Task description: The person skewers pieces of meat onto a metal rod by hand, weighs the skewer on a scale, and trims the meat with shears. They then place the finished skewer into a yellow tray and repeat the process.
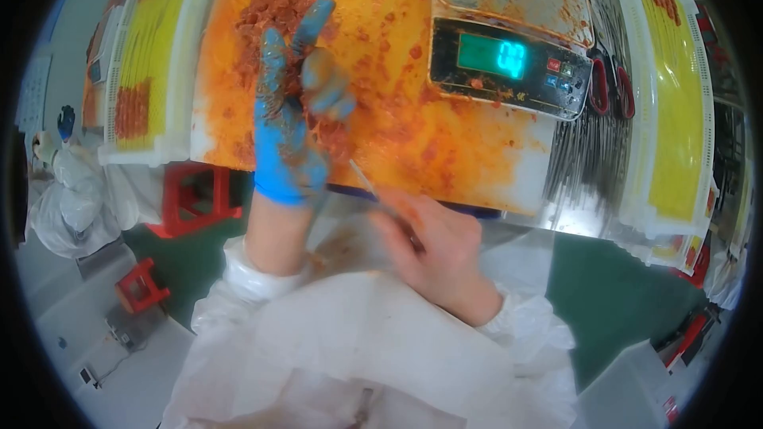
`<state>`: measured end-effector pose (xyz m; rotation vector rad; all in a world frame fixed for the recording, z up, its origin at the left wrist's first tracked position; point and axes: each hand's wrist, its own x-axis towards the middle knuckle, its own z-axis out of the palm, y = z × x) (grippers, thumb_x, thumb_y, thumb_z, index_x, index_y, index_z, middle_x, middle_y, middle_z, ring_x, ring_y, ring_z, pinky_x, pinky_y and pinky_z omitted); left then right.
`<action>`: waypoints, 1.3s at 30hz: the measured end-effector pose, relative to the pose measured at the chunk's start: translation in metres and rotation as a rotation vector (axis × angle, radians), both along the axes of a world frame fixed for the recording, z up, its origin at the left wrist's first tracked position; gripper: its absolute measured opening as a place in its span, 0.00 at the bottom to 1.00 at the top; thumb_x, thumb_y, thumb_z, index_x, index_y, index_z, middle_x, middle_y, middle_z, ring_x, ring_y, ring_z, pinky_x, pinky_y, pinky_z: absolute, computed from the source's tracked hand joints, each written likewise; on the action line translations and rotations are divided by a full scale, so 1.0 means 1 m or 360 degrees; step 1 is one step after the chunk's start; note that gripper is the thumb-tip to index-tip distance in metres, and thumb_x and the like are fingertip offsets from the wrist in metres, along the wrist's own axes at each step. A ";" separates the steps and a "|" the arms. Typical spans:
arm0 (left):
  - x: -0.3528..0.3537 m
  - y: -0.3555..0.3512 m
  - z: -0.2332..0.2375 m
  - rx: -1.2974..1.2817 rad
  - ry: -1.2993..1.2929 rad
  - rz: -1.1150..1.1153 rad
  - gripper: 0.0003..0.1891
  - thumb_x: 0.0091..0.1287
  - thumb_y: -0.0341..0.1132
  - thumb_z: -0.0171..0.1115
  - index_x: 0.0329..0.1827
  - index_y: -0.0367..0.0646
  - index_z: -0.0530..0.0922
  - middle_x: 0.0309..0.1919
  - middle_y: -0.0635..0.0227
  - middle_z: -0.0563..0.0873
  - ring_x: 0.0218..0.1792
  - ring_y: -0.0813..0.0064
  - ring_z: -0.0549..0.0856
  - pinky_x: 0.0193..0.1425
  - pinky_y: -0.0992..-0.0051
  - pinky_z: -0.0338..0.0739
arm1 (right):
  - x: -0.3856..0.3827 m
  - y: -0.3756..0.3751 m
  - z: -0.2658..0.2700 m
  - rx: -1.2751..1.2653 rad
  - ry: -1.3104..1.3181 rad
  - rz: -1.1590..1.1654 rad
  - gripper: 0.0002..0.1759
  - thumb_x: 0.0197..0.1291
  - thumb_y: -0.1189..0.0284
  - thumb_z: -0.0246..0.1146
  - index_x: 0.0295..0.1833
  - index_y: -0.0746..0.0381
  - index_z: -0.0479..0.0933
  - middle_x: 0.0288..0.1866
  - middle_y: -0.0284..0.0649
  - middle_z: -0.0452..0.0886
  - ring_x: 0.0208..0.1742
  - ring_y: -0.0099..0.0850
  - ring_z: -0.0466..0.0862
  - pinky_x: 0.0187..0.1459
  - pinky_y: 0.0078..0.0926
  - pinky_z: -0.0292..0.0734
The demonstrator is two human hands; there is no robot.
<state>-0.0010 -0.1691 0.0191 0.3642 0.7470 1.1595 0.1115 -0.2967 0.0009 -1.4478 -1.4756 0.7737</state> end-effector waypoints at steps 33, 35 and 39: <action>0.006 -0.006 -0.001 0.0196 -0.0143 -0.0228 0.23 0.76 0.42 0.47 0.69 0.38 0.65 0.14 0.81 0.59 0.12 0.90 0.57 0.16 0.86 0.55 | 0.020 -0.025 -0.009 -0.0114 0.0286 0.0064 0.13 0.55 0.80 0.67 0.48 0.65 0.80 0.38 0.44 0.84 0.22 0.31 0.80 0.26 0.22 0.73; 0.010 -0.020 0.004 0.0063 -0.0122 -0.0294 0.24 0.76 0.43 0.47 0.68 0.38 0.65 0.14 0.81 0.59 0.12 0.89 0.57 0.15 0.85 0.54 | 0.020 -0.024 -0.009 -0.0094 0.0299 0.0062 0.13 0.55 0.80 0.66 0.48 0.66 0.80 0.37 0.44 0.84 0.22 0.31 0.80 0.26 0.22 0.73; 0.009 -0.032 -0.006 0.0152 -0.0327 -0.0426 0.23 0.76 0.44 0.46 0.67 0.38 0.66 0.13 0.81 0.60 0.11 0.88 0.57 0.13 0.84 0.52 | 0.019 -0.023 -0.010 -0.0026 0.0205 0.0073 0.12 0.56 0.80 0.66 0.47 0.66 0.80 0.34 0.45 0.84 0.21 0.32 0.79 0.25 0.22 0.73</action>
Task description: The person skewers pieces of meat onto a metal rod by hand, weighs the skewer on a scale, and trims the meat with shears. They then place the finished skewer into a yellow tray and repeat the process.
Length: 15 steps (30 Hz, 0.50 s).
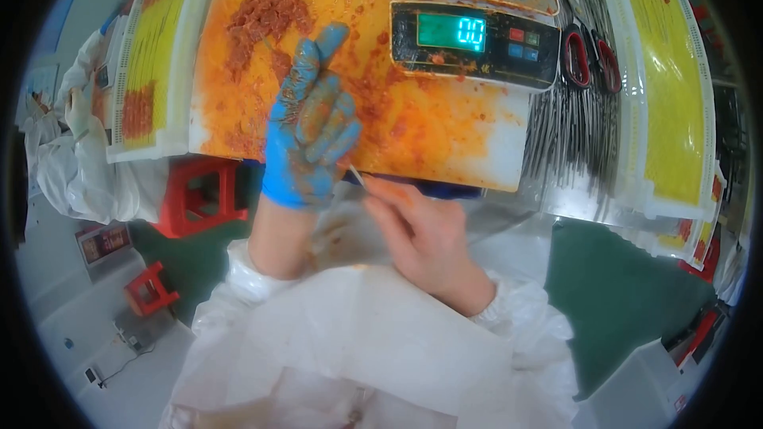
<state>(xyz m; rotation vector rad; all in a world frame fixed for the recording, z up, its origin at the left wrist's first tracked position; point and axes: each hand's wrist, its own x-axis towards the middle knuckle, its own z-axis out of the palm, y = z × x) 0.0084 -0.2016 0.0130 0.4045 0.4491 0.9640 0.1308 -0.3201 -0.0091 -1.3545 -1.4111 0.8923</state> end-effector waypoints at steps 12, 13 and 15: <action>0.003 -0.002 -0.004 -0.0172 -0.0183 -0.0105 0.33 0.72 0.59 0.47 0.69 0.40 0.65 0.29 0.71 0.76 0.28 0.76 0.75 0.36 0.74 0.72 | 0.000 -0.006 0.005 0.0040 -0.0042 -0.0138 0.11 0.55 0.81 0.66 0.46 0.65 0.81 0.30 0.44 0.82 0.18 0.29 0.77 0.23 0.21 0.71; 0.002 0.000 0.015 -0.0283 -0.0067 0.0015 0.34 0.71 0.60 0.47 0.69 0.41 0.65 0.34 0.69 0.78 0.34 0.73 0.77 0.42 0.72 0.73 | -0.001 -0.006 0.007 0.0032 -0.0035 -0.0129 0.11 0.55 0.81 0.66 0.46 0.65 0.81 0.29 0.44 0.82 0.18 0.28 0.77 0.23 0.21 0.71; -0.005 0.008 0.017 -0.0350 -0.0057 0.0111 0.36 0.70 0.61 0.47 0.71 0.42 0.63 0.47 0.64 0.78 0.47 0.67 0.77 0.55 0.65 0.70 | 0.006 -0.002 0.013 0.0004 -0.0021 -0.0117 0.11 0.55 0.81 0.66 0.46 0.65 0.81 0.27 0.43 0.81 0.18 0.28 0.76 0.24 0.21 0.71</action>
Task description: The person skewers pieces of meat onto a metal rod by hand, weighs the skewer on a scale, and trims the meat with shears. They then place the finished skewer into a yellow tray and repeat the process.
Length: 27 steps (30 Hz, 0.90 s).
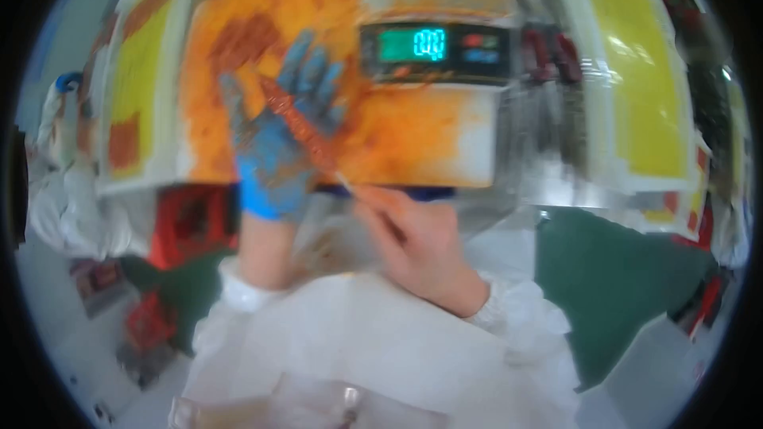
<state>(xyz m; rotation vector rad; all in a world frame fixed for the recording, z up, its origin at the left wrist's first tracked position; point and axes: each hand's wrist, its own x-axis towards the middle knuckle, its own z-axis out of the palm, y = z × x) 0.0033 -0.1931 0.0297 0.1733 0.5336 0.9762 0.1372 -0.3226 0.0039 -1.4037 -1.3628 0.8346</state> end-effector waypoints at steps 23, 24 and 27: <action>-0.031 0.015 -0.045 0.0514 0.0795 0.0072 0.32 0.70 0.40 0.57 0.73 0.38 0.58 0.47 0.67 0.80 0.44 0.74 0.82 0.50 0.74 0.80 | 0.552 0.205 -0.027 -0.0124 -0.1771 -0.1339 0.18 0.57 0.57 0.61 0.43 0.59 0.84 0.39 0.47 0.84 0.44 0.46 0.83 0.48 0.40 0.77; -0.035 0.014 -0.046 0.0561 0.0768 0.0062 0.32 0.69 0.40 0.57 0.73 0.38 0.58 0.47 0.67 0.80 0.45 0.74 0.82 0.50 0.74 0.79 | 0.549 0.205 -0.024 -0.0044 -0.1806 -0.1348 0.19 0.57 0.56 0.61 0.44 0.58 0.84 0.39 0.47 0.84 0.44 0.46 0.83 0.48 0.40 0.77; -0.036 0.013 -0.043 0.0537 0.0738 0.0021 0.33 0.68 0.40 0.58 0.73 0.38 0.58 0.48 0.68 0.80 0.46 0.75 0.81 0.52 0.74 0.78 | 0.473 0.187 0.016 0.0121 -0.1795 -0.1043 0.19 0.59 0.54 0.60 0.47 0.56 0.83 0.39 0.46 0.84 0.45 0.44 0.83 0.47 0.39 0.76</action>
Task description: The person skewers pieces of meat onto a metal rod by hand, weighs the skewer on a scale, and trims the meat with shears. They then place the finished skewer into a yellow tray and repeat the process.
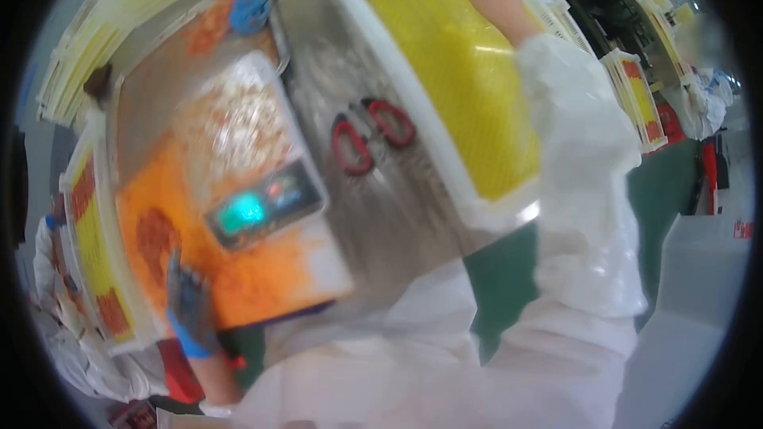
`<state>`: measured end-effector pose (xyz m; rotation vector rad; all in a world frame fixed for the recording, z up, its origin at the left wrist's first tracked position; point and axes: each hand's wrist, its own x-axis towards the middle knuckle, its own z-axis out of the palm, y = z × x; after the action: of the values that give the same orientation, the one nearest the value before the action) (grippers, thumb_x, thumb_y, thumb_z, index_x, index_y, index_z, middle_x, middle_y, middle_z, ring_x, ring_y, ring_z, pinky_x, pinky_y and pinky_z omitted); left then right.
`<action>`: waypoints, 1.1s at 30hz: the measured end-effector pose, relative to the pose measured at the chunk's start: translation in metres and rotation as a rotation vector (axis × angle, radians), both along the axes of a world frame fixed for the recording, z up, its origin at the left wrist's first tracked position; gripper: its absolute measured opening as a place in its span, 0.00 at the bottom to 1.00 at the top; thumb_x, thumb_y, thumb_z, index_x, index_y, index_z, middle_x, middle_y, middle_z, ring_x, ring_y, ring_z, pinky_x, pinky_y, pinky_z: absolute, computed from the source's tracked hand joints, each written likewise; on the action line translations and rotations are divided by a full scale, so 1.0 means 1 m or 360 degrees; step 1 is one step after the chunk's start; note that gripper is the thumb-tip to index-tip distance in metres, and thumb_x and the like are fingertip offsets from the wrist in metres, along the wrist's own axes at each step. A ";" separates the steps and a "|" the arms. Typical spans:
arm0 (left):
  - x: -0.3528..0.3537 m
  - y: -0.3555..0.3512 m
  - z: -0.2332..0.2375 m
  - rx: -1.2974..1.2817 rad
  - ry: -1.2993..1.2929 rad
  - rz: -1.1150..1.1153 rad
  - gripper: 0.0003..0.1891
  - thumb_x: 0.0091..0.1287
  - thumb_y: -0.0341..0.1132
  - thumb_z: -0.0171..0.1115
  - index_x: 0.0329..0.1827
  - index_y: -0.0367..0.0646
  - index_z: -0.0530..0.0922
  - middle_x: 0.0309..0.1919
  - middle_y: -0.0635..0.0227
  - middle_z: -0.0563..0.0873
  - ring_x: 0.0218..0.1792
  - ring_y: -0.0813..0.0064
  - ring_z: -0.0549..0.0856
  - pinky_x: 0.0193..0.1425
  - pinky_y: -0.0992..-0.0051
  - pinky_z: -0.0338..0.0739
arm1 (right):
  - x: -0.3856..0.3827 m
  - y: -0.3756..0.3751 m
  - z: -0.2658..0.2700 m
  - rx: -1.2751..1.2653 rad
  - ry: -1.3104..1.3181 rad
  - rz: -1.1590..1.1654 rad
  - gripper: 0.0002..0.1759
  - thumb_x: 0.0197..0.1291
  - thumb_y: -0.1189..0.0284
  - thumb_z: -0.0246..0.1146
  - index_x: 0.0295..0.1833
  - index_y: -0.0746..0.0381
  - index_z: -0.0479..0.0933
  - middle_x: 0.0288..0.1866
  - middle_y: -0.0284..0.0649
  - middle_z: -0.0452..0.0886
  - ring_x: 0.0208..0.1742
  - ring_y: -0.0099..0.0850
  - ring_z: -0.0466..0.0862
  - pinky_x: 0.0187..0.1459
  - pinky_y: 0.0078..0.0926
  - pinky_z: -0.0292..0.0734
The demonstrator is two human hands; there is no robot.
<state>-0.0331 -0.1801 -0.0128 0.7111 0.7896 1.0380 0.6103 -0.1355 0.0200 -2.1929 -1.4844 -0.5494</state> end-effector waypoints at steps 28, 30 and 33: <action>0.003 -0.001 0.002 0.0123 -0.0180 -0.0099 0.21 0.72 0.33 0.53 0.65 0.32 0.70 0.46 0.60 0.83 0.45 0.72 0.83 0.53 0.71 0.79 | -0.216 0.030 0.005 -0.0538 0.0597 0.0275 0.35 0.46 0.58 0.68 0.60 0.61 0.74 0.50 0.53 0.82 0.51 0.45 0.83 0.53 0.34 0.76; 0.003 -0.002 0.003 0.0114 -0.0154 -0.0079 0.21 0.71 0.33 0.53 0.65 0.32 0.70 0.46 0.60 0.83 0.45 0.72 0.83 0.52 0.71 0.79 | -0.202 0.068 -0.011 -0.0315 0.0375 0.0456 0.31 0.48 0.58 0.67 0.59 0.60 0.76 0.49 0.50 0.83 0.50 0.44 0.83 0.52 0.35 0.76; 0.002 -0.005 0.005 0.0129 -0.0115 -0.0054 0.21 0.71 0.33 0.53 0.64 0.32 0.70 0.46 0.60 0.83 0.45 0.71 0.83 0.52 0.70 0.79 | -0.203 0.089 -0.013 -0.0249 0.0346 0.0545 0.28 0.53 0.57 0.65 0.57 0.60 0.78 0.44 0.47 0.85 0.45 0.43 0.84 0.49 0.35 0.77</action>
<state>-0.0312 -0.1848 -0.0082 0.7496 0.6741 1.0641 0.4073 -0.0465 0.0068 -1.9692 -1.7765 -0.0817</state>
